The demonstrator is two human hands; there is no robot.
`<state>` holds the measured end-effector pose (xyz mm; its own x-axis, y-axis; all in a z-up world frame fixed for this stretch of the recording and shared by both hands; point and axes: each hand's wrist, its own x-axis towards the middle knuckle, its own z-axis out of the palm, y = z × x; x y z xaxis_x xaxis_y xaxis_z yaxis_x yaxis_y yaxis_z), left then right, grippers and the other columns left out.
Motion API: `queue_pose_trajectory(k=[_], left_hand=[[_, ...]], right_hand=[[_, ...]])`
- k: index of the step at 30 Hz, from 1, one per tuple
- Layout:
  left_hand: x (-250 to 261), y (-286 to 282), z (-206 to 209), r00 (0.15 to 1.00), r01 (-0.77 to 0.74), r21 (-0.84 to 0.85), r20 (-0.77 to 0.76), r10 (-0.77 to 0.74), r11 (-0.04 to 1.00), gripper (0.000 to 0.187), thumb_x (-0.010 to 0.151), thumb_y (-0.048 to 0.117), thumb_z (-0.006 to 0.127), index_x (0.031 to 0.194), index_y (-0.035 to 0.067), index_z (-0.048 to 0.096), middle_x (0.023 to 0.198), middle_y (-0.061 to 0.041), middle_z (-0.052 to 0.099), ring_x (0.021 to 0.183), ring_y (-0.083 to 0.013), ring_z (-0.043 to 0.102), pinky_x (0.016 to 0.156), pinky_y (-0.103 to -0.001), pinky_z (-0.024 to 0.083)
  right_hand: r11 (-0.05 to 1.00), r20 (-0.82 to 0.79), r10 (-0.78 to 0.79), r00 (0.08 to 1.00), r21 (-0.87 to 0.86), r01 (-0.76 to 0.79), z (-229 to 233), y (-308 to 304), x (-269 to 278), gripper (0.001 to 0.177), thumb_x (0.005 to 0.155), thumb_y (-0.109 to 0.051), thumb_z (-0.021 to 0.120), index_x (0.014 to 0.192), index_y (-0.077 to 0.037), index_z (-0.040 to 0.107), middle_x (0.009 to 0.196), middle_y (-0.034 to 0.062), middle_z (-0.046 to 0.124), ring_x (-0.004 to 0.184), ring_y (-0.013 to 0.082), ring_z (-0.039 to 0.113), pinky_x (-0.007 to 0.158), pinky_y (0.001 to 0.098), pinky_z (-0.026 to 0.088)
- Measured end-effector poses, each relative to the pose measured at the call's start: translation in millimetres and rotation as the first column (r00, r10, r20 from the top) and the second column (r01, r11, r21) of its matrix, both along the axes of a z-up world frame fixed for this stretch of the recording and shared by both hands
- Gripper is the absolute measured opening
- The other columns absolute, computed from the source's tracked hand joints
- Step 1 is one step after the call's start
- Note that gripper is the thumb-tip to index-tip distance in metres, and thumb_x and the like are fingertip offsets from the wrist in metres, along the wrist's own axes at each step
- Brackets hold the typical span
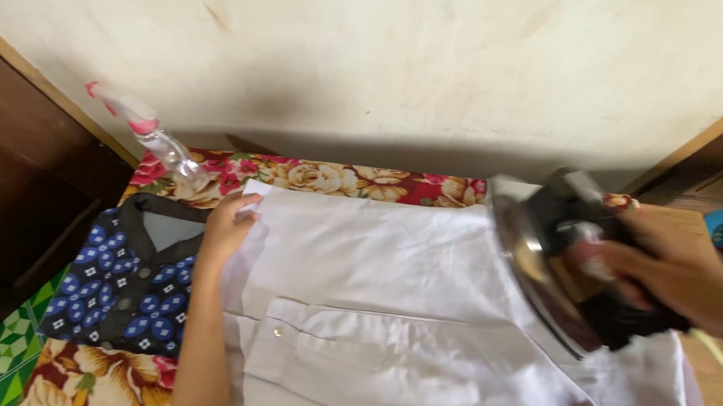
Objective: Ironing and folding a white collared shirt on a table.
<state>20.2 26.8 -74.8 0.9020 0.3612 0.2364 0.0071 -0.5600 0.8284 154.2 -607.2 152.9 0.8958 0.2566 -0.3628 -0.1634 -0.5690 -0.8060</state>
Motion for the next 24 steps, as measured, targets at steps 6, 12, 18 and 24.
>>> queue_pose_trajectory(k=[6,12,18,24], left_hand=[[-12,-33,40,0.99,-0.141,0.24,0.034,0.136,0.961,0.034,0.089,0.017,0.071,0.123,0.013,0.072,0.125,-0.009,0.068,0.107,-0.0271,0.069,0.087,-0.036,0.053],[-12,-37,44,0.966,-0.241,0.301,-0.018,0.258,0.923,0.035,0.091,0.017,0.069,0.125,0.022,0.071,0.13,-0.006,0.066,0.104,-0.0286,0.068,0.085,-0.039,0.053],[-12,-36,39,0.963,-0.246,0.348,-0.022,0.27,0.905,0.038,0.093,0.012,0.064,0.128,0.025,0.071,0.137,-0.005,0.064,0.107,-0.0305,0.069,0.087,-0.042,0.054],[-13,-41,42,0.951,-0.261,0.414,-0.042,0.305,0.872,0.037,0.095,0.011,0.062,0.127,0.025,0.072,0.138,-0.003,0.064,0.112,-0.031,0.067,0.088,-0.044,0.054]], right_hand=[[0.894,0.068,0.411,0.909,-0.223,-0.388,-25,151,-29,0.035,0.092,-0.042,0.062,0.103,-0.009,0.067,0.068,0.0045,0.068,0.054,0.0163,0.062,0.049,0.0346,0.052],[0.839,0.115,0.508,0.854,-0.292,-0.46,-72,242,-33,0.044,0.097,-0.049,0.059,0.102,-0.005,0.06,0.072,0.0158,0.069,0.059,0.0237,0.063,0.056,0.0395,0.05],[0.806,0.026,0.566,0.824,-0.225,-0.547,-53,320,-54,0.045,0.099,-0.049,0.055,0.104,-0.004,0.053,0.07,0.0224,0.069,0.051,0.0299,0.065,0.05,0.0433,0.049],[0.786,-0.066,0.6,0.797,0.233,-0.573,-111,384,-41,0.038,0.099,-0.036,0.062,0.101,0.001,0.054,0.074,0.0122,0.065,0.047,0.0174,0.053,0.04,0.034,0.044]])
